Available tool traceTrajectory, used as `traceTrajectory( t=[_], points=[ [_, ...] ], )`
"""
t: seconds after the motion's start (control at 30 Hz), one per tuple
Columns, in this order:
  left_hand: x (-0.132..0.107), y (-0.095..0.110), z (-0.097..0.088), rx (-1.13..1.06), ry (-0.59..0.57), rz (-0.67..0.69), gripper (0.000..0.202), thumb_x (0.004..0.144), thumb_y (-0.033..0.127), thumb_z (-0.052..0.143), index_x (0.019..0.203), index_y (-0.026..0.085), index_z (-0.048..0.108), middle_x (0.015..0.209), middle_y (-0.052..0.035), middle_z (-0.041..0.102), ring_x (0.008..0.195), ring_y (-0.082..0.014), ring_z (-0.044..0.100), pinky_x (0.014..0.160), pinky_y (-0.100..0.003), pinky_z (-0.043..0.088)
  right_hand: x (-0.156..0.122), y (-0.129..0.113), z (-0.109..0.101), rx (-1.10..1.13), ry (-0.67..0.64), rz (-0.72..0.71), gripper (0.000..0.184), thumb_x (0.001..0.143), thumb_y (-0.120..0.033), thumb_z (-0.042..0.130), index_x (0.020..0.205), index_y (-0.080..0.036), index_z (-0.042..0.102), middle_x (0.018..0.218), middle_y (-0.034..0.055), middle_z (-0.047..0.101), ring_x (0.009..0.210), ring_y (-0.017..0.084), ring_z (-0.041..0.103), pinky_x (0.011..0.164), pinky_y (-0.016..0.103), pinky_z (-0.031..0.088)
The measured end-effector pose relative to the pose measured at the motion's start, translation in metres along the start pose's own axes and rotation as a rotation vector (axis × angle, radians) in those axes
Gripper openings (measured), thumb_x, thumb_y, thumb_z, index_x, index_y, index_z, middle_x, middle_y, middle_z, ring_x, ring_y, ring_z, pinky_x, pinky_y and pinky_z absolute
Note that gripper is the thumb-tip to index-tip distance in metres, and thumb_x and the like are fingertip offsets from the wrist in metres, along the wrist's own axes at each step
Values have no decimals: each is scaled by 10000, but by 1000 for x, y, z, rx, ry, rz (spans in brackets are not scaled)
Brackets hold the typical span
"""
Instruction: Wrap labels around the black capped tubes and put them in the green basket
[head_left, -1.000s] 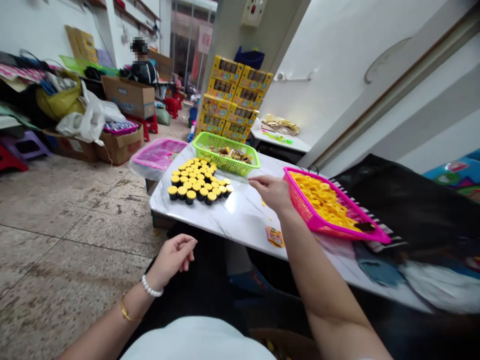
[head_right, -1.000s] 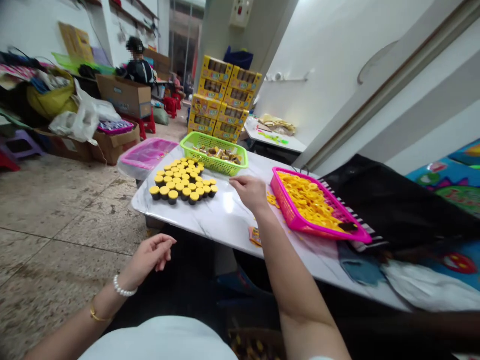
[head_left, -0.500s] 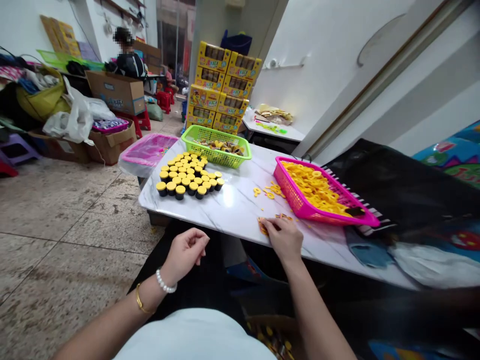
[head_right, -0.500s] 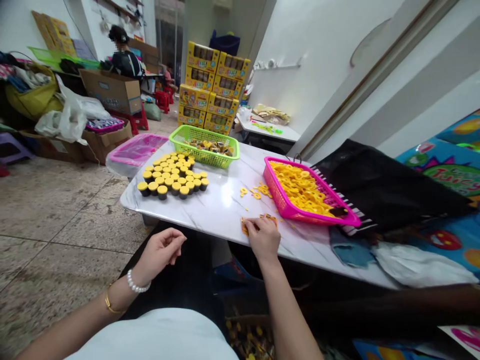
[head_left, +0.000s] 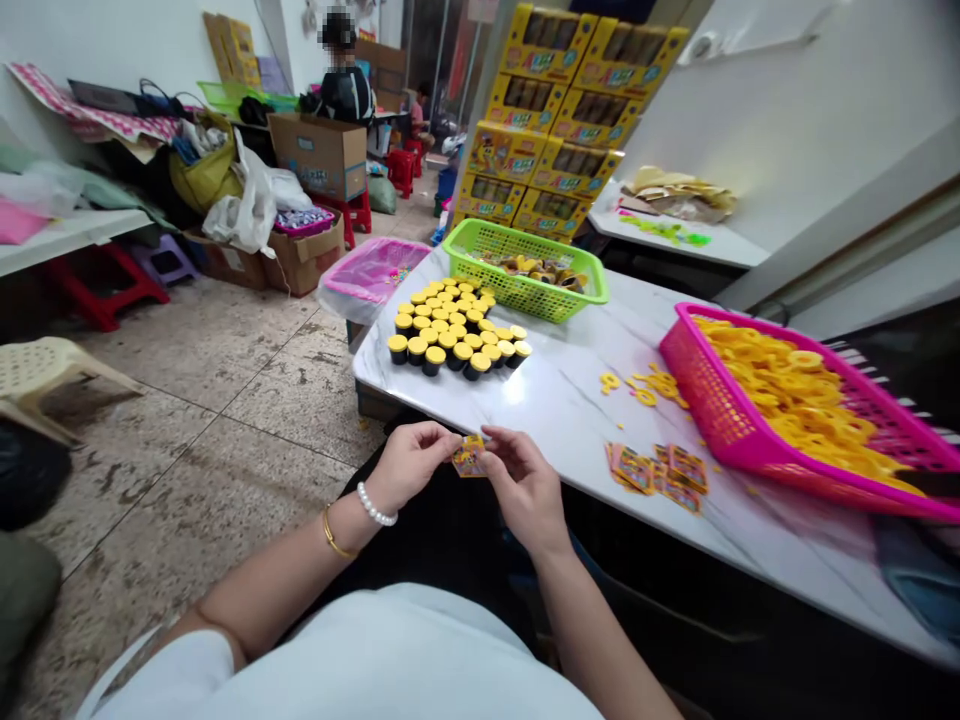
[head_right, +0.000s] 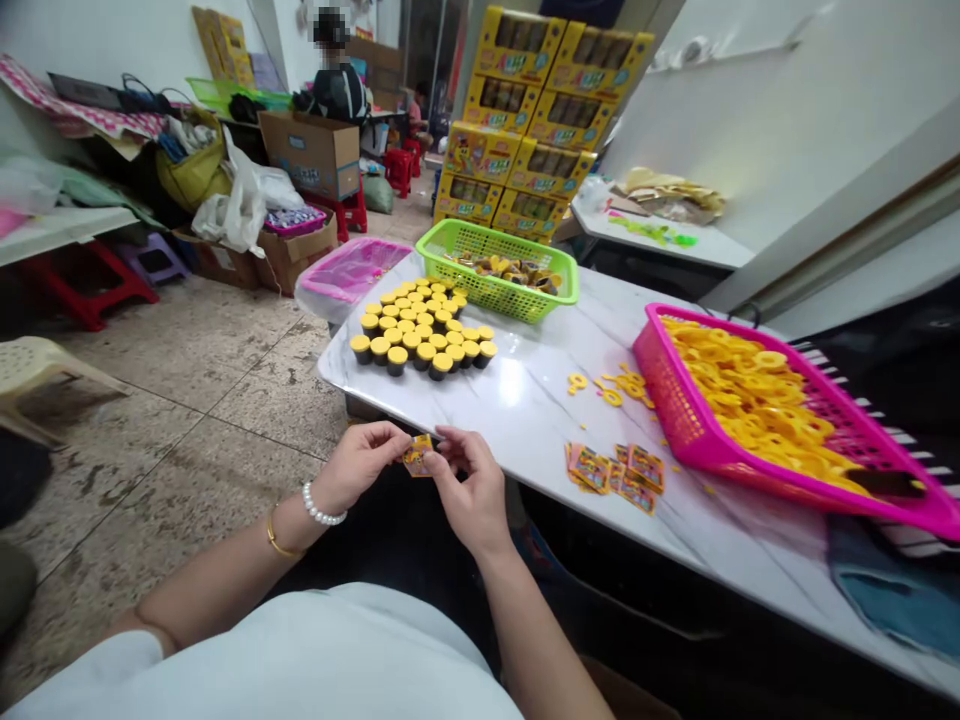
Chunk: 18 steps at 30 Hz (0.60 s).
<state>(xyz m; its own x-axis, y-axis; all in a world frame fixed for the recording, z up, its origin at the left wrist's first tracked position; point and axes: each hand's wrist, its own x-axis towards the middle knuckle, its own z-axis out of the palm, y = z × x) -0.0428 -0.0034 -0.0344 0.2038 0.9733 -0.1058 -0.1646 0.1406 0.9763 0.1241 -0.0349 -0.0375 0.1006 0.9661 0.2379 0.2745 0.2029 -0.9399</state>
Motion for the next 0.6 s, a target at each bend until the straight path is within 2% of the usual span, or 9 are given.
traceTrajectory(
  t=[0.07,0.1,0.2,0.3,0.43,0.6],
  points=[
    [-2,2,-3,62,48,50,366,747,471,760,659,127,668,636,-12,618,605,-109,507,600,-241,407,3,0,4,54,-120,109,303,862,-473,673,826,-175,710,708,17,656,622,144,591,593,270,502],
    [-4,3,-3,80,92,90,347,764,457,749,679,131,668,648,-10,619,611,-111,511,597,-238,410,3,-2,6,51,-124,133,340,863,-488,664,743,-171,688,642,5,633,574,131,557,563,259,476],
    [-16,7,-1,82,237,217,294,838,429,689,766,145,673,694,-9,626,618,-108,520,592,-228,422,2,-6,16,-16,23,112,401,857,-510,654,645,-170,637,548,-23,563,512,111,477,525,249,424],
    [-32,6,1,113,246,269,309,903,419,625,773,148,696,661,-10,602,574,-100,500,552,-223,403,-1,-8,24,-76,145,71,464,880,-522,614,572,-177,586,505,-36,501,493,104,440,516,248,407],
    [-45,0,3,172,221,305,318,940,397,587,830,147,750,655,-14,575,557,-100,499,530,-228,395,-3,-8,30,-86,160,14,445,909,-495,597,609,-170,644,522,-28,524,503,110,460,517,248,402],
    [-45,-2,1,204,298,391,298,956,361,577,893,149,777,687,-19,577,570,-96,507,528,-226,400,-3,-7,32,-99,167,-53,391,930,-447,600,672,-167,691,580,-8,595,539,124,520,543,256,421]
  ],
)
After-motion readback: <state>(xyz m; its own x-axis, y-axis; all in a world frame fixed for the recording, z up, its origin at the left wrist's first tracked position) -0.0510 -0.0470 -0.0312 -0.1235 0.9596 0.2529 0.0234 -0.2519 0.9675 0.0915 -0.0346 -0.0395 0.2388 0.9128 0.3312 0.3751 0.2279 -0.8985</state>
